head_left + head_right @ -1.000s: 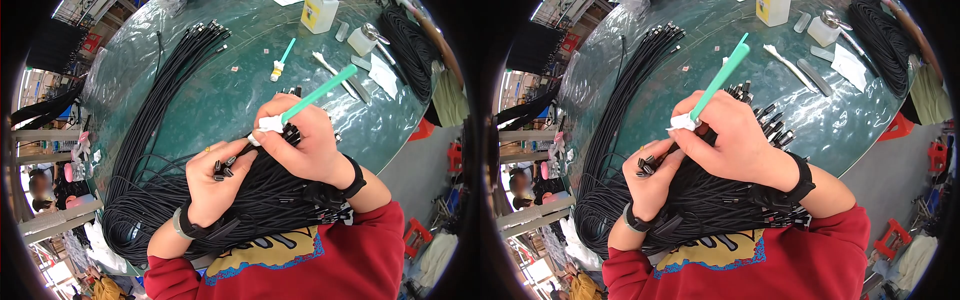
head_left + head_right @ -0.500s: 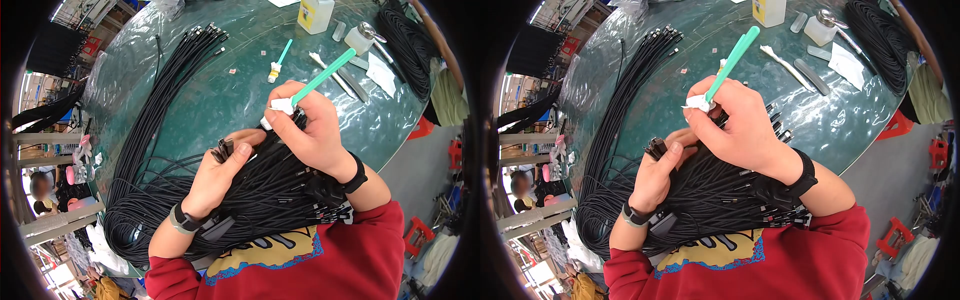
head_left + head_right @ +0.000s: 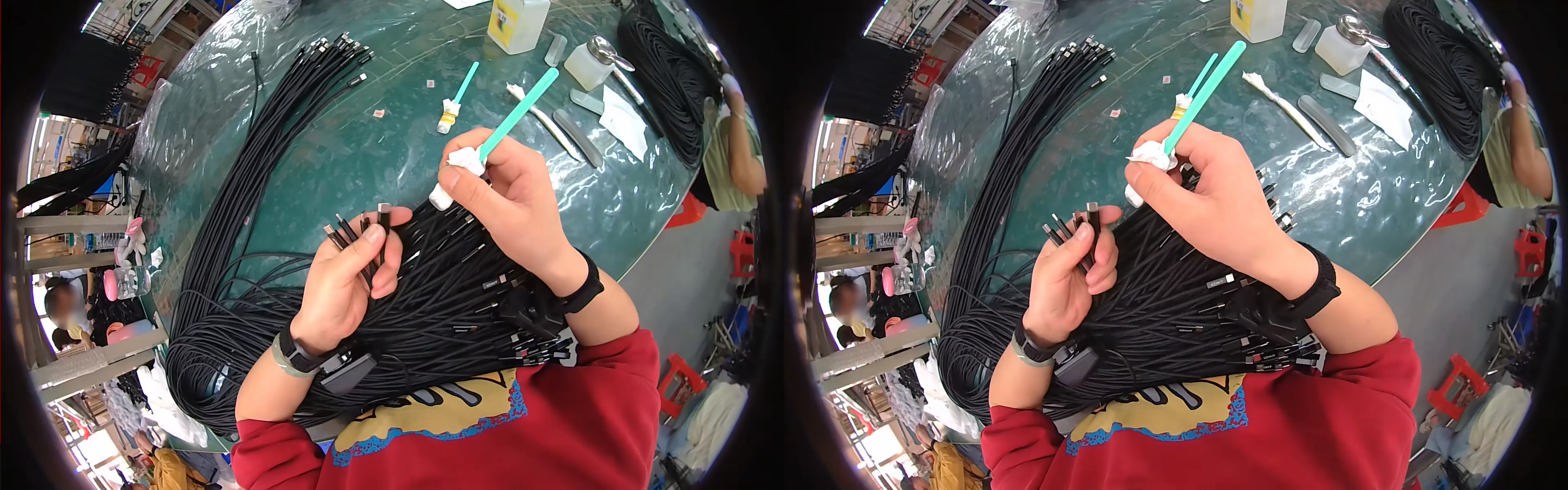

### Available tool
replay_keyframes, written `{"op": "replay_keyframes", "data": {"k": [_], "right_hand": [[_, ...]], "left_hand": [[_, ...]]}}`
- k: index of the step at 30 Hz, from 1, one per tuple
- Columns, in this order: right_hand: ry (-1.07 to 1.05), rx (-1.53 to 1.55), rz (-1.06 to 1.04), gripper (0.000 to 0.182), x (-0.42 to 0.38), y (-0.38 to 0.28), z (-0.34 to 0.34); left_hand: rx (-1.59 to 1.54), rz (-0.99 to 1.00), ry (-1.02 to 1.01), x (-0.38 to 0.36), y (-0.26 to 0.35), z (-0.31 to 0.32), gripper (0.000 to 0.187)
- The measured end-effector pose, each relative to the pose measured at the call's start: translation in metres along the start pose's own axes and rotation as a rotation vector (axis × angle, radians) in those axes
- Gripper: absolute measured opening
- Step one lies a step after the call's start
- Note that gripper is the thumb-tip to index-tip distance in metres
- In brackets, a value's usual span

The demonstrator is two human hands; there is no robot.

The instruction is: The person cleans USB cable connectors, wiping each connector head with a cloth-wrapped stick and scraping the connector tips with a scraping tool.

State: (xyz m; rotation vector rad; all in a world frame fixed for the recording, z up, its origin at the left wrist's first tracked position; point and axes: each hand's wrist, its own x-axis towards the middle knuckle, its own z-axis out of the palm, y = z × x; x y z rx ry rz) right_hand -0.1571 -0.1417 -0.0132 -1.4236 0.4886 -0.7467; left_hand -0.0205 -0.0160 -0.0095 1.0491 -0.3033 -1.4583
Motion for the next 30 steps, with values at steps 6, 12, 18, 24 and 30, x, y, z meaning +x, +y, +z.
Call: {"op": "replay_keyframes", "data": {"k": [6,12,18,24,30], "right_hand": [[-0.112,-0.124,-0.096,0.010,0.000,0.003,0.005],[-0.139,-0.498,-0.523,0.012,0.001,0.017,0.014],[-0.067,-0.446,-0.403,0.012,0.001,0.013,0.009],[-0.068,-0.379,-0.419,0.011,0.004,0.010,0.010],[-0.161,-0.396,-0.421,0.011,0.002,0.013,0.008]], "left_hand": [[0.166,0.015,-0.050,-0.003,-0.001,-0.003,0.020],[0.240,0.056,-0.017,-0.001,-0.010,-0.003,0.021],[0.234,0.048,-0.009,-0.001,-0.010,-0.002,0.021],[0.263,0.027,-0.012,-0.002,-0.007,0.000,0.021],[0.252,0.037,-0.011,-0.002,-0.007,-0.002,0.022]]}}
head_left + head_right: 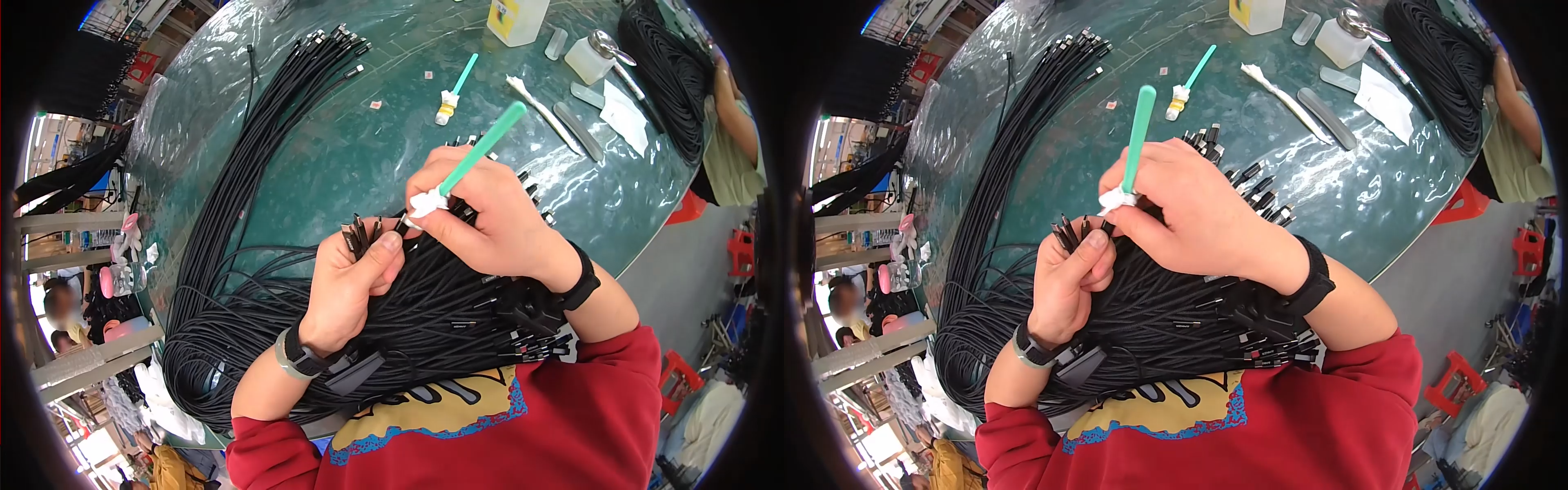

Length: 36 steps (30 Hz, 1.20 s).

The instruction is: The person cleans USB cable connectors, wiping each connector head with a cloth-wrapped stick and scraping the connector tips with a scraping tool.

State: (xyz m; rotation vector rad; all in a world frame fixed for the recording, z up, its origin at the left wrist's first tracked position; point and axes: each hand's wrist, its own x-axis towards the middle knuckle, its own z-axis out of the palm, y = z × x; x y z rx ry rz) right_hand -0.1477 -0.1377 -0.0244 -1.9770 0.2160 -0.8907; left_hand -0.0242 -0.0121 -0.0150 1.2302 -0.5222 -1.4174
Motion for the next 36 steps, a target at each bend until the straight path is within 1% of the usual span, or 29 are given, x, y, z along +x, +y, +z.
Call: {"op": "replay_keyframes", "data": {"k": [3,7,10,11,13,14,15,16,17,18,19,20,22,23,26,27,30,32,36], "right_hand": [[-0.023,0.016,0.003,0.011,0.000,0.000,-0.004],[0.011,-0.031,-0.049,0.011,0.000,0.002,-0.001],[0.039,-0.089,0.081,0.010,0.000,0.000,-0.009],[0.039,-0.091,0.078,0.010,0.001,-0.002,-0.009],[0.053,0.030,0.115,0.010,0.001,-0.005,-0.007],[0.060,0.094,0.134,0.010,0.001,-0.006,-0.005],[0.058,0.095,0.134,0.010,0.001,-0.007,-0.005],[0.078,0.201,0.201,0.010,0.001,-0.008,-0.005],[0.096,0.307,0.270,0.010,0.000,-0.009,-0.005],[0.112,0.412,0.337,0.010,0.000,-0.011,-0.005],[0.109,0.414,0.337,0.010,0.000,-0.012,-0.004],[0.107,0.377,0.281,0.011,0.000,-0.014,-0.003],[0.109,0.302,0.172,0.011,0.000,-0.016,-0.001],[0.110,0.302,0.176,0.011,-0.001,-0.015,0.000],[0.023,-0.005,0.032,0.010,0.000,-0.014,0.000],[0.025,-0.005,0.034,0.010,-0.001,-0.013,0.000],[0.010,-0.074,-0.158,0.009,0.001,-0.010,-0.003],[0.027,-0.058,-0.159,0.009,0.001,-0.010,-0.003],[0.056,-0.033,-0.161,0.008,0.001,-0.008,-0.002]], "left_hand": [[-0.008,0.013,0.005,0.000,0.000,0.000,0.022],[-0.031,-0.003,-0.004,0.000,-0.002,0.001,0.022],[-0.078,-0.028,-0.035,-0.001,0.004,-0.002,0.022],[-0.123,-0.056,-0.065,-0.001,0.006,-0.004,0.022],[-0.174,-0.082,-0.092,-0.003,0.006,-0.004,0.023],[-0.110,-0.032,-0.075,-0.004,0.006,-0.005,0.021],[-0.045,0.016,-0.058,-0.005,0.006,-0.005,0.020],[0.020,0.061,-0.042,-0.007,0.006,-0.006,0.019],[0.019,0.057,-0.040,-0.008,0.005,-0.004,0.019],[0.088,0.121,0.027,-0.009,0.005,-0.001,0.018],[0.159,0.187,0.095,-0.010,0.005,0.003,0.016],[0.230,0.251,0.161,-0.010,0.005,0.005,0.015],[0.222,0.230,0.174,-0.011,0.006,0.008,0.016],[0.216,0.209,0.185,-0.011,0.006,0.008,0.016],[0.211,0.203,0.200,-0.011,0.004,0.010,0.017],[0.212,0.220,0.207,-0.012,0.004,0.010,0.017],[0.225,0.251,0.218,-0.012,0.005,0.009,0.017],[0.242,0.278,0.226,-0.012,0.006,0.008,0.016],[0.248,0.270,0.221,-0.013,0.005,0.012,0.016]]}}
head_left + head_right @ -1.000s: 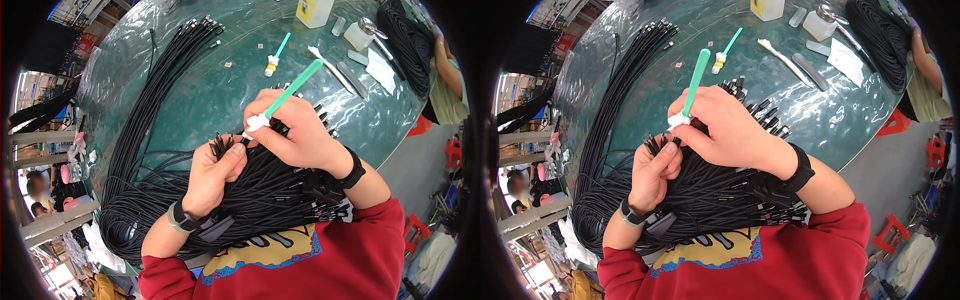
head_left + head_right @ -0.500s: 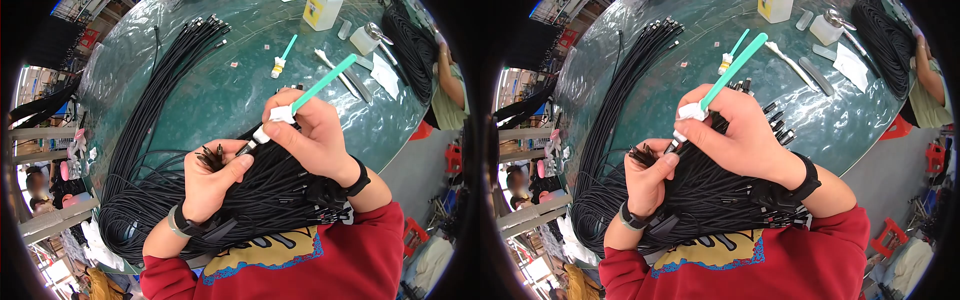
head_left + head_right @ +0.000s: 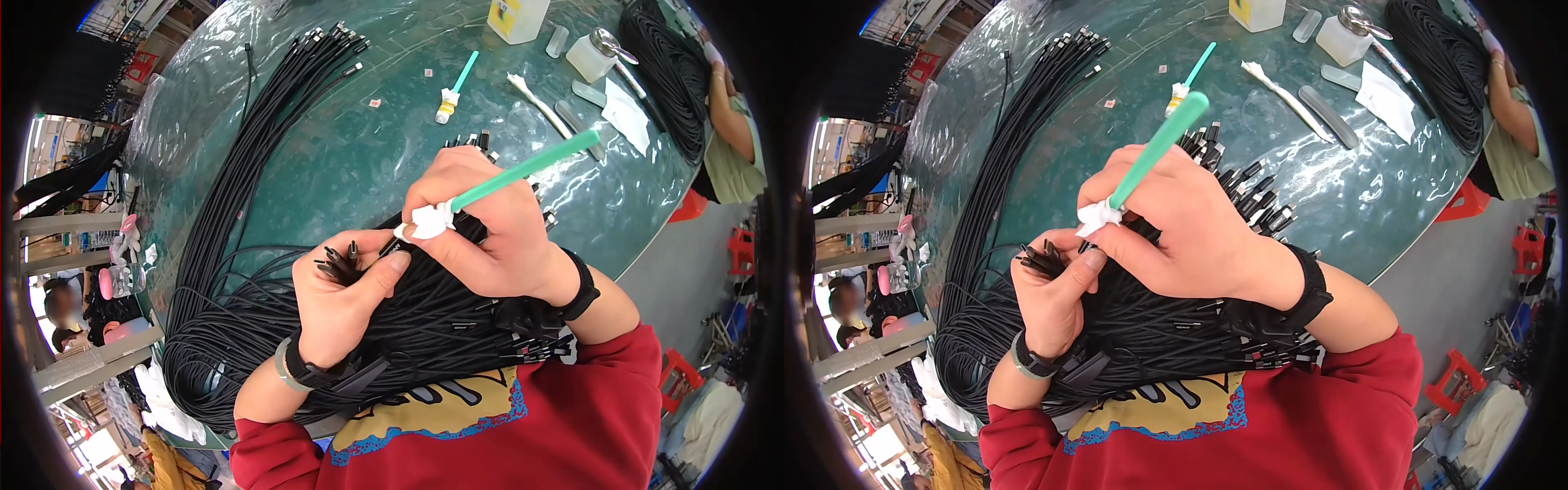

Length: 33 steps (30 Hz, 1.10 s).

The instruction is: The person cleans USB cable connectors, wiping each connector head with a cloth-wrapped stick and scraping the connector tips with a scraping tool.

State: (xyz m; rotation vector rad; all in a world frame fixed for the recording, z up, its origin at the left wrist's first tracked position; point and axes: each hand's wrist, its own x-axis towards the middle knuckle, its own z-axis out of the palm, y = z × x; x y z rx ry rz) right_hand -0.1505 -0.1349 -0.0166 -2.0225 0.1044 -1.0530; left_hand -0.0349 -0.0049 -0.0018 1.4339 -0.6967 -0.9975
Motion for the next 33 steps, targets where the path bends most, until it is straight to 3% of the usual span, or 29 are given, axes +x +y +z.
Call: {"op": "replay_keyframes", "data": {"k": [11,19,22,33], "right_hand": [[0.008,-0.100,-0.033,0.009,0.0018,0.0011,0.0024],[0.078,0.077,0.137,0.009,0.0001,-0.0006,0.0034],[0.047,0.008,-0.007,0.010,0.0016,0.0027,0.0071],[-0.019,-0.024,-0.063,0.010,0.0023,0.0046,0.0022]], "left_hand": [[0.029,-0.003,0.009,0.0016,-0.0034,-0.0006,0.017],[-0.054,-0.030,-0.054,0.0034,-0.0036,-0.0033,0.018],[-0.065,-0.033,-0.057,0.0034,-0.0046,-0.0025,0.018],[-0.151,-0.076,-0.059,0.0047,-0.0045,-0.0030,0.018]]}}
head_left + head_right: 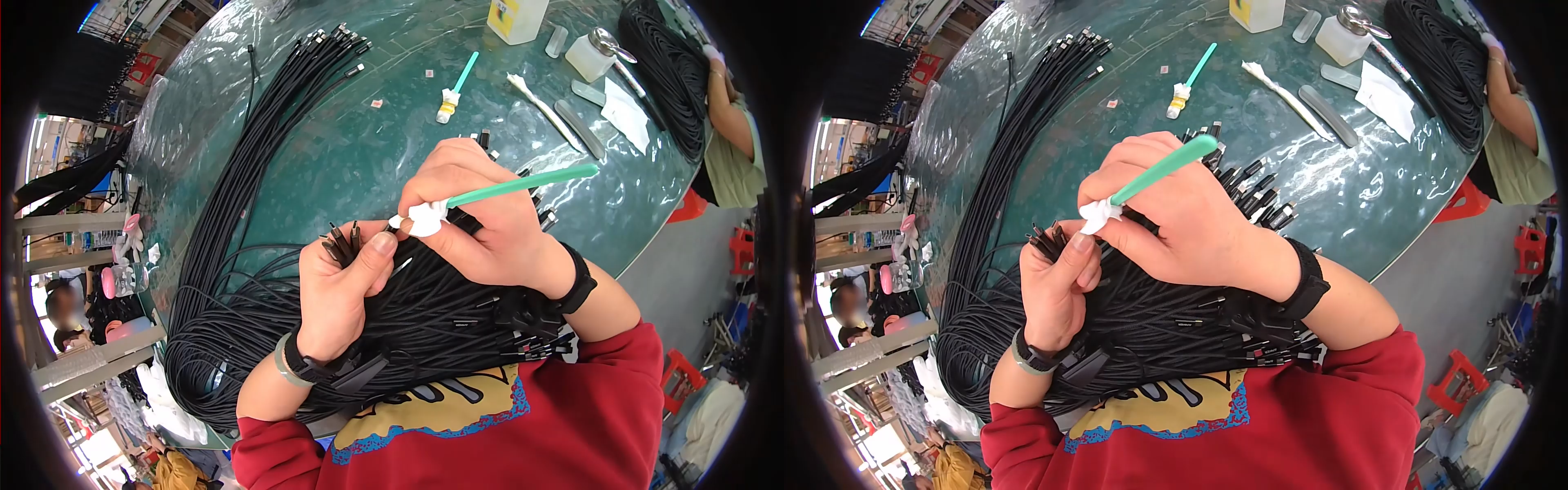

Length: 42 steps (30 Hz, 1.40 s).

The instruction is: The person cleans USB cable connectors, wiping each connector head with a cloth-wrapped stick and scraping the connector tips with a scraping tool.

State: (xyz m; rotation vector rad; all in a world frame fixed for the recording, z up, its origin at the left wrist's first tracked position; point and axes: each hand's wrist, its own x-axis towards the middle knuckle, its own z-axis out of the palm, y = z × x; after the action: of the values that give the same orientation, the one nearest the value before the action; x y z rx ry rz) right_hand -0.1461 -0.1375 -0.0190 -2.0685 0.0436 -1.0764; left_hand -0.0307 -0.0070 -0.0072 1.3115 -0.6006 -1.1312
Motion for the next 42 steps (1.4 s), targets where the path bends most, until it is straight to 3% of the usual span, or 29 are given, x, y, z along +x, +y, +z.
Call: {"op": "replay_keyframes", "data": {"k": [16,22,26,29,33,37,42], "right_hand": [[0.019,-0.038,-0.034,0.010,0.004,0.002,0.000],[0.042,-0.036,-0.062,0.010,0.004,-0.001,0.003],[-0.069,-0.098,-0.011,0.010,0.001,0.004,0.003],[0.021,0.017,-0.064,0.010,0.006,-0.001,0.002],[0.058,-0.075,-0.016,0.010,0.005,0.006,0.000],[0.029,0.027,-0.075,0.010,0.004,0.001,0.006],[0.058,-0.038,-0.007,0.010,0.004,0.005,0.000]], "left_hand": [[-0.037,-0.101,-0.074,0.003,0.004,-0.006,0.030],[-0.211,-0.200,-0.134,0.006,0.006,-0.009,0.030],[-0.284,-0.254,-0.197,0.008,0.009,-0.013,0.029],[-0.328,-0.287,-0.225,0.009,0.008,-0.015,0.029],[-0.378,-0.349,-0.275,0.010,0.008,-0.017,0.029],[-0.414,-0.380,-0.286,0.012,0.007,-0.020,0.029],[-0.415,-0.394,-0.326,0.013,0.006,-0.021,0.029]]}}
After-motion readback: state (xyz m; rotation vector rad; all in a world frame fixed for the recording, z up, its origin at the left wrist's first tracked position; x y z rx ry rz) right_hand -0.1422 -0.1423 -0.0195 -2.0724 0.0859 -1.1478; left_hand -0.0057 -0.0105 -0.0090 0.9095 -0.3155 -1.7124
